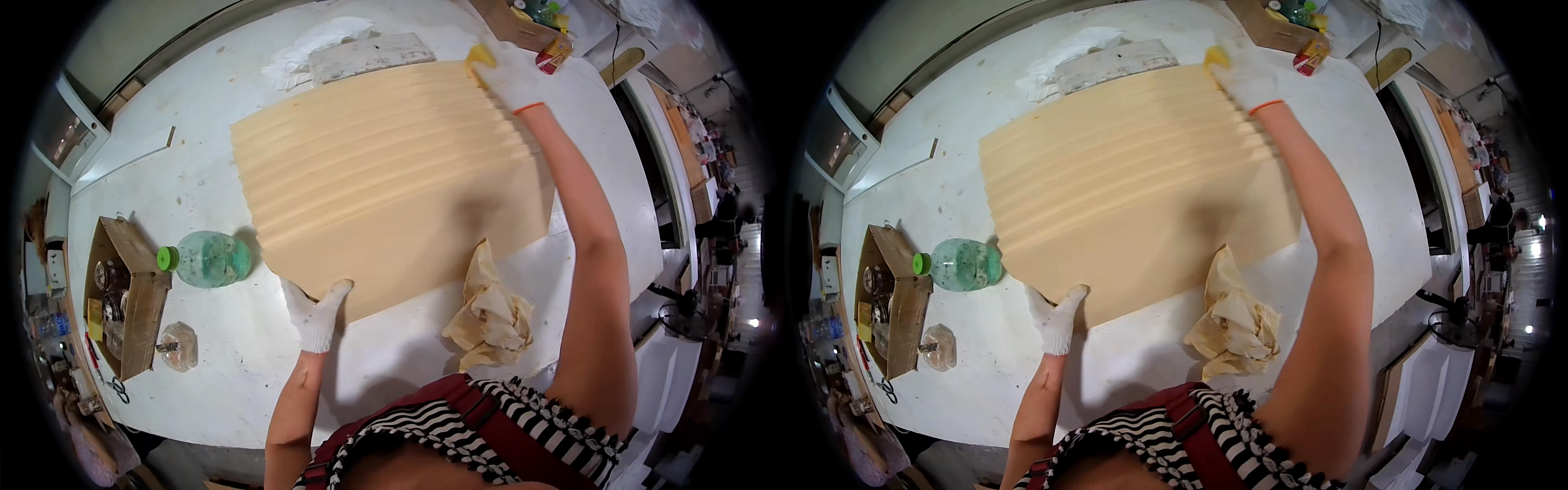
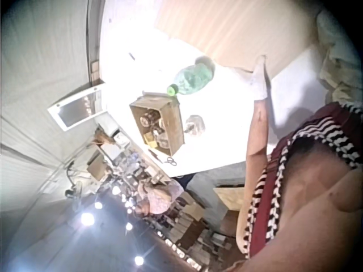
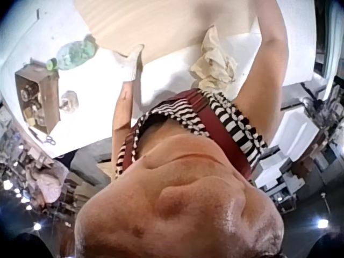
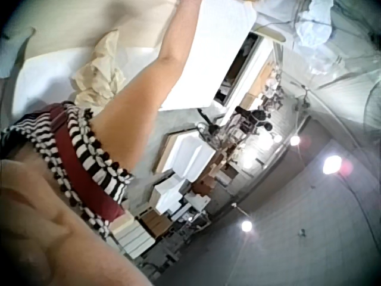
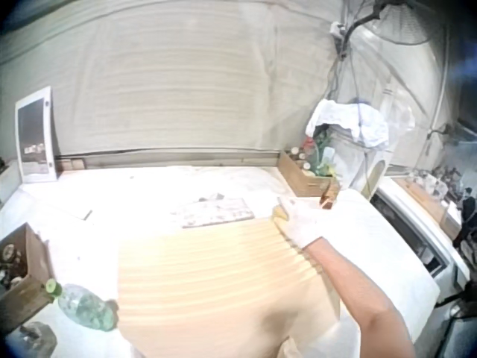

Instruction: The person wipes a stack of grooved wood panels using a cloth dampened from a green bottle and a sponge, handling the panels to clean their surfaces and edges before stacking them together.

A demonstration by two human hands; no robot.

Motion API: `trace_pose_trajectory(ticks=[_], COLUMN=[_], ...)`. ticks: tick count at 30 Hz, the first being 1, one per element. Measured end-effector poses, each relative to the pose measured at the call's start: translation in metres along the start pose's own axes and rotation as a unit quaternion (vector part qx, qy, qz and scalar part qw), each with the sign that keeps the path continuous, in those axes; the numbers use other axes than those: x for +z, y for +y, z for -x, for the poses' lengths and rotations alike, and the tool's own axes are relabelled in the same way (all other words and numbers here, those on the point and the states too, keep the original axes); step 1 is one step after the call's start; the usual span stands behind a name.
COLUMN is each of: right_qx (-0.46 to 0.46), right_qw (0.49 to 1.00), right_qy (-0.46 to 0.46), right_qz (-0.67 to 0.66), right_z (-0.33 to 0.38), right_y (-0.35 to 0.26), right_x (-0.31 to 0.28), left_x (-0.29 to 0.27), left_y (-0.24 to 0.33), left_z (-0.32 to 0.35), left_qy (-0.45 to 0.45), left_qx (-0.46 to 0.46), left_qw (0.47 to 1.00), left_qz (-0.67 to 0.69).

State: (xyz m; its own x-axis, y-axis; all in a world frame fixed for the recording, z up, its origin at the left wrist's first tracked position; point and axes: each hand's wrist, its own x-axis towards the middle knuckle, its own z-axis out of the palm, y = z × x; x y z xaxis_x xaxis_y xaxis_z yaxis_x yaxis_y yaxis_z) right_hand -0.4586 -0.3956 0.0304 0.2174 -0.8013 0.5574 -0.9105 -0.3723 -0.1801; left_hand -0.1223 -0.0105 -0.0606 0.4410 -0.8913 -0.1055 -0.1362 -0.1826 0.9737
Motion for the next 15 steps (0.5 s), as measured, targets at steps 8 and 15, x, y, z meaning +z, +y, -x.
trace_pose_trajectory(ticks=[8,15], right_qx=[-0.009,-0.049], right_qw=[0.950,0.994], right_qy=[-0.092,-0.035], right_qz=[0.299,0.089], right_z=[-0.021,-0.005], right_y=[0.082,0.017], right_x=[-0.019,-0.006], left_x=[0.003,-0.001], left_y=[0.000,0.009], left_z=[0.000,0.002], left_qy=[0.007,-0.008], left_qx=[0.005,-0.016], left_qw=[0.999,1.000], left_qz=[0.035,0.015])
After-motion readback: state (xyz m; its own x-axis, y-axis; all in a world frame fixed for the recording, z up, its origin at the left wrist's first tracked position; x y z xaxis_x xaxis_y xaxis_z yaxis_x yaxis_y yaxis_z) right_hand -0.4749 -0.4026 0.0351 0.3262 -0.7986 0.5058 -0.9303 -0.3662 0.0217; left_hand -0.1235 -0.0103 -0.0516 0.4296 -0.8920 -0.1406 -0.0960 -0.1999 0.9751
